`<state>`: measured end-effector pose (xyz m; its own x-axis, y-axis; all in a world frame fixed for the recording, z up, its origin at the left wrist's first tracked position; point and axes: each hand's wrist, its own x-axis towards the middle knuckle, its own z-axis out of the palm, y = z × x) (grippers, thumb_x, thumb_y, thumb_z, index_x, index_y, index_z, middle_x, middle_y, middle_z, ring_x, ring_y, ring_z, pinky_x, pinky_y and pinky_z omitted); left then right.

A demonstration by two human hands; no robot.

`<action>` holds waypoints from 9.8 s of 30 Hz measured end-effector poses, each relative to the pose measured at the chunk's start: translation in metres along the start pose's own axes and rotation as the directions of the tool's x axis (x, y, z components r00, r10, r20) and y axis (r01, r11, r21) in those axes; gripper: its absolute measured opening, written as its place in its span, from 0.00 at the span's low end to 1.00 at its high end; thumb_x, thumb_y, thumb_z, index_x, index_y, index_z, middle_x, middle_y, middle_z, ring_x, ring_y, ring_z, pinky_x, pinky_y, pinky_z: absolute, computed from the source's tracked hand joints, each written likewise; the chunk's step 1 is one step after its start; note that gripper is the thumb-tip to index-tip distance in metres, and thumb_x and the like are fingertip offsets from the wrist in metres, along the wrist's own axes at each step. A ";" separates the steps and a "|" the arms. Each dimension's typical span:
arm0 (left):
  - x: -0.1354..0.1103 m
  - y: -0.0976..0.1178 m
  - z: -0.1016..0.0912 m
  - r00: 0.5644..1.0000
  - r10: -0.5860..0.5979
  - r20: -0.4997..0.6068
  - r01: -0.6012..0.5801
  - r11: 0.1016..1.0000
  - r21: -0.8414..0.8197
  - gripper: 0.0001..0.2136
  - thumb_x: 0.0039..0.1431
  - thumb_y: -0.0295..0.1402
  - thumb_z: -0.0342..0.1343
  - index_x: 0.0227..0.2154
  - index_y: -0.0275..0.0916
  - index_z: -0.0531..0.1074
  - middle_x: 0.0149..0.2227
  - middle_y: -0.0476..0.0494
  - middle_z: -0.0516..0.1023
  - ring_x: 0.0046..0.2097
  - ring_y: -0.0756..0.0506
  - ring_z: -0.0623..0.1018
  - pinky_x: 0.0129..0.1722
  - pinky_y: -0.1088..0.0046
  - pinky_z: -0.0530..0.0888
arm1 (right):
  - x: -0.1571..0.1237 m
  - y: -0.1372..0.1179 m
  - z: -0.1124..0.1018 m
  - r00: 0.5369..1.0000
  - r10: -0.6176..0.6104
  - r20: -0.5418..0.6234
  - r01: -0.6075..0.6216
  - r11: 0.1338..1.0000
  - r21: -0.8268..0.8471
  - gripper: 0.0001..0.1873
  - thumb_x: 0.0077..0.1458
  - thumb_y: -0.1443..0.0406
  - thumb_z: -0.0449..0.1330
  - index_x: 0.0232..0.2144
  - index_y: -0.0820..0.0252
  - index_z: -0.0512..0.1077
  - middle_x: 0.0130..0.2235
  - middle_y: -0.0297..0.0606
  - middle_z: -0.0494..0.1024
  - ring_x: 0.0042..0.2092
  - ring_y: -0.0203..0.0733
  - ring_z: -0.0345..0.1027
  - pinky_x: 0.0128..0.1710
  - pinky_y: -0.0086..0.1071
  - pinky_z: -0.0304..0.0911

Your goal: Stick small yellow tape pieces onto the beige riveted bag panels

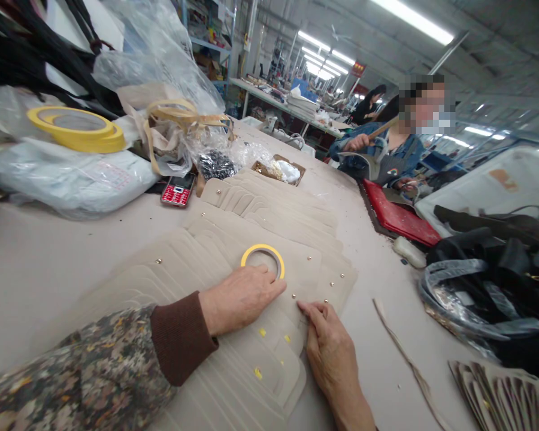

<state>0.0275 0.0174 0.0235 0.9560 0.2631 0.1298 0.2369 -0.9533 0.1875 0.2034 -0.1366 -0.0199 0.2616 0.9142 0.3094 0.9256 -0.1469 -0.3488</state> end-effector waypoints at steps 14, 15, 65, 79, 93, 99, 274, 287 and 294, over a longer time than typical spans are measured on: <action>-0.015 0.003 -0.003 0.995 0.055 -0.085 -0.073 0.972 -0.225 0.14 0.67 0.25 0.45 0.54 0.38 0.61 0.38 0.44 0.77 0.39 0.45 0.76 0.38 0.70 0.72 | 0.009 -0.011 -0.011 0.985 0.119 -0.123 -0.066 0.929 0.365 0.11 0.61 0.63 0.55 0.41 0.59 0.76 0.38 0.40 0.79 0.37 0.39 0.74 0.36 0.30 0.70; -0.014 0.003 -0.002 0.992 0.066 -0.111 -0.092 0.965 -0.246 0.17 0.67 0.26 0.46 0.57 0.37 0.58 0.39 0.43 0.77 0.40 0.45 0.77 0.39 0.70 0.72 | 0.008 -0.016 -0.014 0.988 0.111 -0.110 -0.057 0.912 0.406 0.10 0.61 0.64 0.56 0.40 0.59 0.76 0.37 0.40 0.79 0.36 0.39 0.74 0.34 0.28 0.70; -0.008 0.022 0.002 0.995 -0.070 0.068 0.073 0.997 -0.038 0.04 0.63 0.23 0.49 0.36 0.37 0.66 0.33 0.43 0.73 0.34 0.41 0.73 0.32 0.65 0.72 | 0.048 -0.022 0.003 0.953 0.277 0.127 -0.299 0.928 0.223 0.16 0.55 0.56 0.56 0.27 0.59 0.78 0.26 0.38 0.81 0.28 0.42 0.73 0.31 0.31 0.64; -0.009 0.020 0.006 0.997 -0.062 0.052 0.064 0.998 -0.027 0.05 0.63 0.23 0.49 0.36 0.38 0.66 0.33 0.43 0.74 0.36 0.41 0.73 0.32 0.65 0.71 | 0.026 -0.015 0.008 0.967 0.254 -0.007 -0.245 0.940 0.238 0.15 0.58 0.55 0.56 0.32 0.58 0.76 0.30 0.37 0.81 0.30 0.41 0.74 0.33 0.30 0.66; -0.011 0.007 0.007 0.995 -0.017 -0.098 0.003 0.990 -0.143 0.05 0.66 0.26 0.47 0.42 0.39 0.66 0.32 0.47 0.73 0.34 0.45 0.74 0.33 0.69 0.71 | 0.046 -0.006 0.009 0.969 0.216 -0.123 -0.177 0.947 0.267 0.13 0.60 0.58 0.56 0.37 0.60 0.77 0.35 0.40 0.81 0.33 0.41 0.74 0.35 0.32 0.66; -0.012 0.003 0.012 0.973 -0.004 -0.233 -0.053 0.970 -0.236 0.16 0.67 0.27 0.48 0.56 0.35 0.57 0.37 0.43 0.77 0.37 0.46 0.78 0.35 0.72 0.73 | 0.032 -0.019 -0.008 0.986 -0.083 -0.145 0.137 0.897 0.421 0.08 0.59 0.67 0.59 0.41 0.58 0.75 0.35 0.37 0.80 0.34 0.36 0.72 0.33 0.27 0.67; 0.001 0.017 0.015 1.000 -0.016 -0.012 0.017 1.000 0.022 0.05 0.61 0.21 0.50 0.36 0.38 0.65 0.35 0.42 0.71 0.38 0.41 0.69 0.32 0.68 0.69 | 0.019 0.007 -0.005 0.942 0.319 0.107 -0.336 0.898 0.283 0.17 0.56 0.52 0.58 0.30 0.58 0.78 0.32 0.39 0.81 0.33 0.43 0.73 0.35 0.32 0.64; 0.000 0.011 0.011 0.998 0.003 -0.057 -0.005 0.999 -0.040 0.04 0.63 0.24 0.49 0.34 0.39 0.64 0.34 0.43 0.71 0.34 0.43 0.68 0.33 0.66 0.66 | 0.035 0.001 -0.003 0.962 0.270 -0.037 -0.256 0.943 0.213 0.15 0.55 0.54 0.58 0.33 0.59 0.76 0.34 0.40 0.78 0.28 0.39 0.70 0.33 0.33 0.66; 0.000 0.009 0.013 0.998 0.027 -0.050 -0.030 0.998 -0.059 0.03 0.62 0.24 0.49 0.34 0.39 0.64 0.35 0.43 0.71 0.35 0.43 0.68 0.32 0.67 0.65 | 0.041 0.008 0.006 0.848 0.529 0.025 -0.485 0.757 0.438 0.27 0.49 0.52 0.63 0.48 0.62 0.70 0.31 0.37 0.79 0.28 0.41 0.72 0.28 0.32 0.66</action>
<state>0.0323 0.0071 0.0124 0.9521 0.2447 0.1833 0.1979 -0.9502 0.2408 0.2195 -0.0978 -0.0153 0.7049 0.7072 0.0557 0.4540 -0.3894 -0.8014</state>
